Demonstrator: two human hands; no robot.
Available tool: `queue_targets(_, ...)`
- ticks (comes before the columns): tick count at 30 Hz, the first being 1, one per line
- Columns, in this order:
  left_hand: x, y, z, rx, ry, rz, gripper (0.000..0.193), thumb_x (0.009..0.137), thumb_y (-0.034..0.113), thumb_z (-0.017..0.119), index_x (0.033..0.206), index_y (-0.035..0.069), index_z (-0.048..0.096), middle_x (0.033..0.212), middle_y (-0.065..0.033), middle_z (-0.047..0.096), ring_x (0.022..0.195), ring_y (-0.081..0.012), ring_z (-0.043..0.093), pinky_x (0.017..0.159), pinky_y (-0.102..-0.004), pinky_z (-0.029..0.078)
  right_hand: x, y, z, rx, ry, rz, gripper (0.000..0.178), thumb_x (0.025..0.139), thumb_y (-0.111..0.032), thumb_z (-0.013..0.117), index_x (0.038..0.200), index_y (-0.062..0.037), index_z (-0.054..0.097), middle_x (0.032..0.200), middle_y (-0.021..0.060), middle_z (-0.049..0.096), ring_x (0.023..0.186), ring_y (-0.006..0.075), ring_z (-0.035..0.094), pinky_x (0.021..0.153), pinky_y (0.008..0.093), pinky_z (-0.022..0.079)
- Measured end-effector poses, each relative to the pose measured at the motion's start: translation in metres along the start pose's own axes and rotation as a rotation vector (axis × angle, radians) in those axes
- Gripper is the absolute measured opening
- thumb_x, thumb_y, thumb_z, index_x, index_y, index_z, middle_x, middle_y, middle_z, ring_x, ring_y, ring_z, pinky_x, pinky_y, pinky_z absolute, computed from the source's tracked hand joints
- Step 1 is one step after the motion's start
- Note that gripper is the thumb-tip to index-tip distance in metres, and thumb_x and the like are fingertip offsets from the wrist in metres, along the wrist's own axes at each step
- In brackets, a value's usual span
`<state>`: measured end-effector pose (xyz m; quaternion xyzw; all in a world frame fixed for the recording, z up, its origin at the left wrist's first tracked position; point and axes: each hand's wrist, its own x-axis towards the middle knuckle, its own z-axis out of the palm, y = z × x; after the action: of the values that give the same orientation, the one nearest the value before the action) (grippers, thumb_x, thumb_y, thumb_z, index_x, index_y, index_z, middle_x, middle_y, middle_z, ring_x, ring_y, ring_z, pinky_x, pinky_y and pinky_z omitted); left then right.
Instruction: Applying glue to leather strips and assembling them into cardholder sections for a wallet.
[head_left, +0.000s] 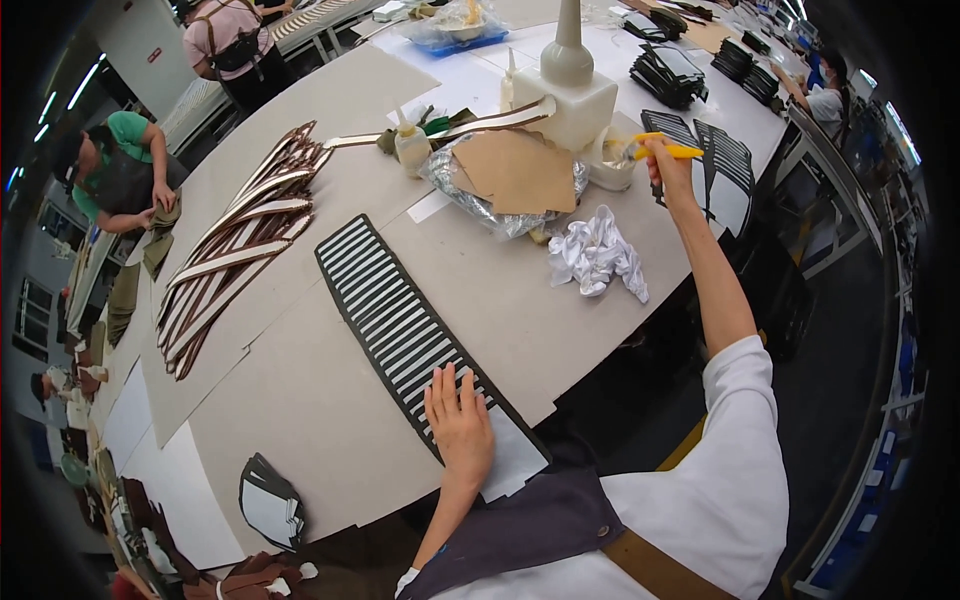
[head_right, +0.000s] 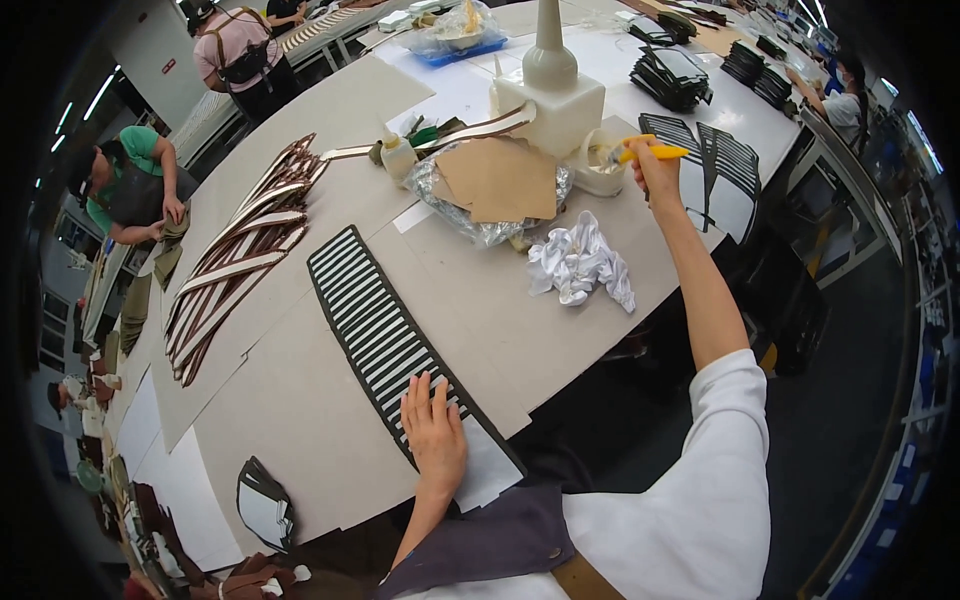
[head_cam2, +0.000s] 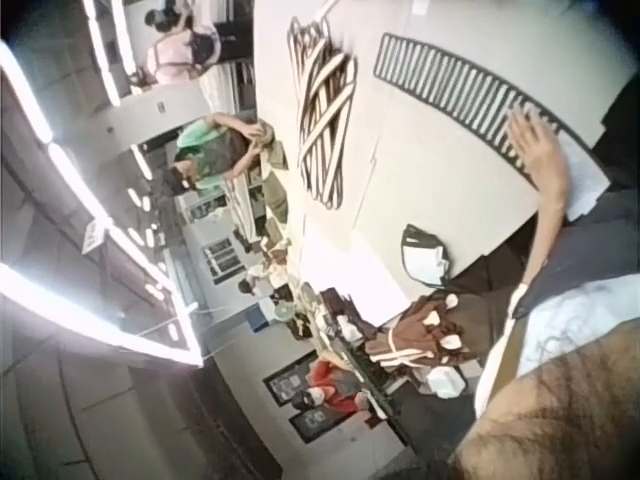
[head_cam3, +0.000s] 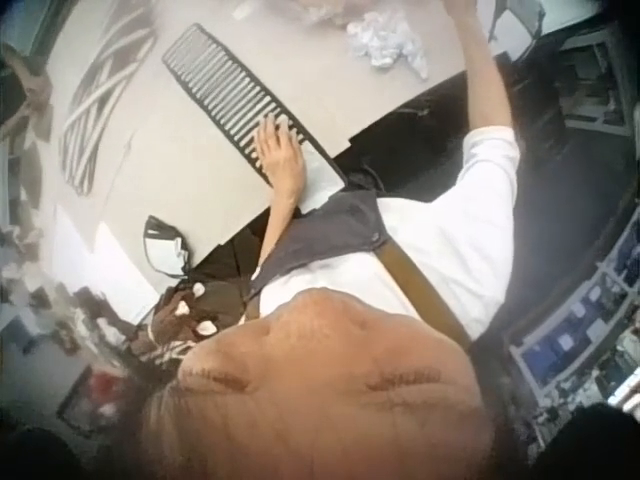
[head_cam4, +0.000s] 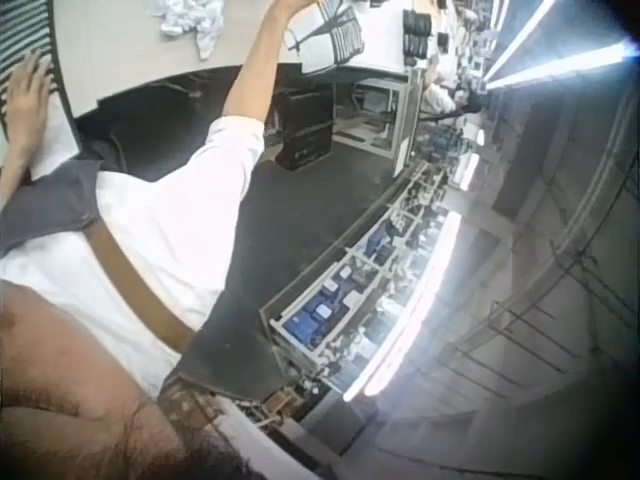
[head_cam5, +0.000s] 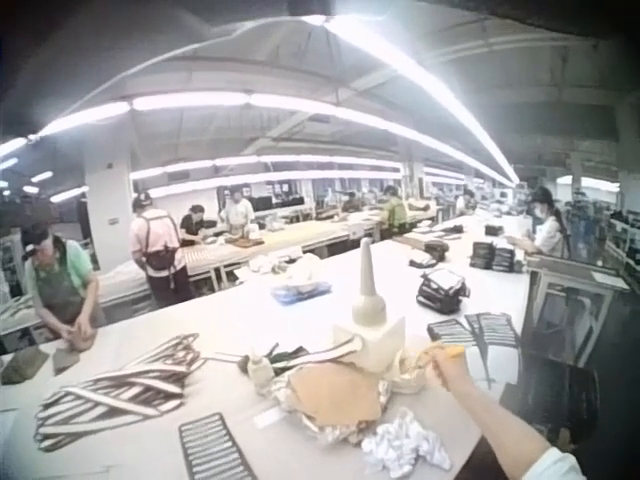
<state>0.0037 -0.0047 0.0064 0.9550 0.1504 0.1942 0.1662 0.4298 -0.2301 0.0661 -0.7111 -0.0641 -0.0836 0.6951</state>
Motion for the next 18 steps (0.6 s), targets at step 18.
queue_targets(18, 0.0, -0.001, 0.001, -0.017, -0.005, -0.014, 0.036, 0.091, 0.01, 0.058, 0.126, 0.001, 0.055, 0.141, -0.0185, 0.044, 0.136, -0.0344, 0.036, 0.113, -0.0494, 0.025, -0.013, 0.005, -0.033, 0.192, -0.002, 0.307, 0.02, 0.084, -0.024, 0.071, 0.081, -0.0093, 0.058, 0.058, 0.0024, 0.059, 0.039, 0.0104, 0.053, 0.037, 0.0217, 0.04)
